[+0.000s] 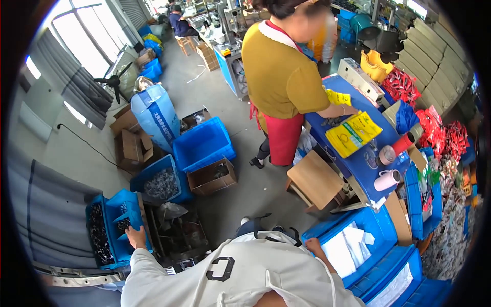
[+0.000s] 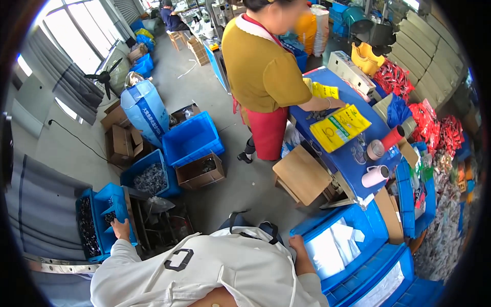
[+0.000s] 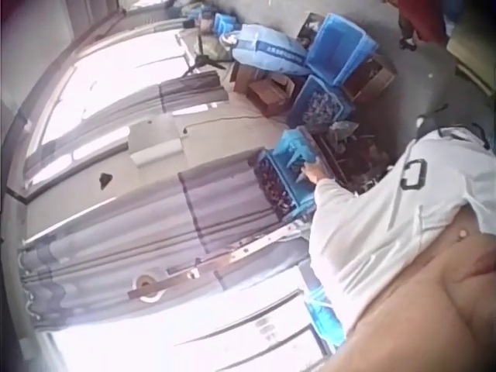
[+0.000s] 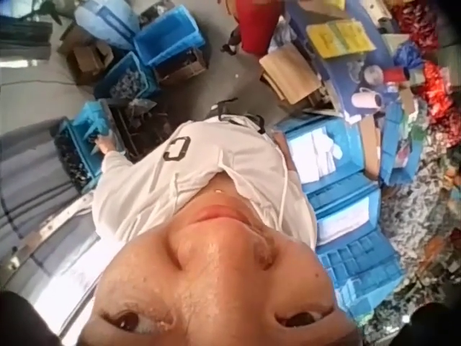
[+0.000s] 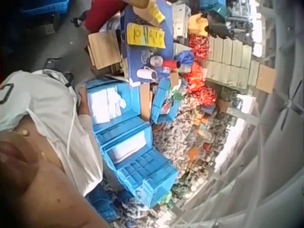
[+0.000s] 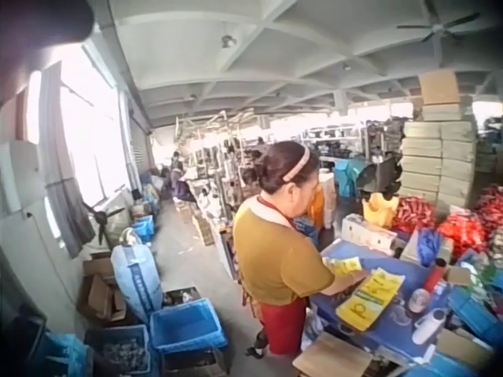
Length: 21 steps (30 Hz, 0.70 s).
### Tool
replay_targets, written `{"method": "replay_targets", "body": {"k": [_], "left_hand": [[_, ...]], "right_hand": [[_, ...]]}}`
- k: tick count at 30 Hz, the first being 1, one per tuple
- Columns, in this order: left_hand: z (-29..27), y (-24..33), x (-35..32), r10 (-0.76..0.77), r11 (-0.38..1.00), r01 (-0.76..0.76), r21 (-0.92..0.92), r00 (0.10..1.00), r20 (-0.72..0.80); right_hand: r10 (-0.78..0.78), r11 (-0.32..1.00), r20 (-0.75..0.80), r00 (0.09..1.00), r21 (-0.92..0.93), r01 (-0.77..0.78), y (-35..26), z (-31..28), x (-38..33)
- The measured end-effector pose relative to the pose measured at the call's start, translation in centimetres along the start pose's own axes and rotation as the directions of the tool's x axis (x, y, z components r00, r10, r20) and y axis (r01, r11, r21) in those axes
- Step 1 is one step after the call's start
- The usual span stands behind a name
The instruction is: Manually inspecting small components and sorting them into containers and bags.
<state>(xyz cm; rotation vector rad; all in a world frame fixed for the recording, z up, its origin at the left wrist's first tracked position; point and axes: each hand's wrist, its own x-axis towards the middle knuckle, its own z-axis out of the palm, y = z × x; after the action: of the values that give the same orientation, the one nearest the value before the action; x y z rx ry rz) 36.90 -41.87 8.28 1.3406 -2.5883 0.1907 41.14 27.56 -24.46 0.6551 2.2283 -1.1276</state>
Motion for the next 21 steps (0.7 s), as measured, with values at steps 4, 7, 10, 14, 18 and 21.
{"method": "replay_targets", "body": {"k": [4, 7, 10, 14, 18, 21], "left_hand": [[0.4, -0.1, 0.0, -0.002, 1.0, 0.002, 0.006, 0.999, -0.037], [-0.9, 1.0, -0.2, -0.05, 0.999, 0.05, -0.001, 0.997, 0.051], [-1.7, 0.7, -0.7, -0.082, 0.996, 0.084, -0.025, 0.993, 0.082], [-1.7, 0.7, -1.2, -0.087, 0.994, 0.091, -0.068, 0.995, 0.057], [-0.8, 0.9, -0.1, -0.071, 0.995, 0.074, -0.068, 0.997, 0.044], [-0.5, -0.6, -1.4, -0.072, 0.997, 0.074, -0.038, 0.997, 0.039]], "right_hand": [[-0.018, 0.999, 0.013, 1.0, -0.027, 0.018, -1.5, -0.7, -1.1], [-0.013, 0.999, 0.012, 1.0, -0.029, 0.014, -2.3, -2.2, -2.4], [-0.168, 0.97, -0.002, 0.986, -0.181, 0.165, -0.3, -2.1, -1.4], [-0.181, 0.849, 0.069, 0.981, -0.492, 0.192, 6.4, 0.6, 1.9], [-0.262, 0.942, -0.026, 0.965, -0.225, 0.25, 6.6, 2.7, 4.3], [-0.175, 0.978, -0.015, 0.984, -0.119, 0.172, -1.1, -0.3, 0.3]]}}
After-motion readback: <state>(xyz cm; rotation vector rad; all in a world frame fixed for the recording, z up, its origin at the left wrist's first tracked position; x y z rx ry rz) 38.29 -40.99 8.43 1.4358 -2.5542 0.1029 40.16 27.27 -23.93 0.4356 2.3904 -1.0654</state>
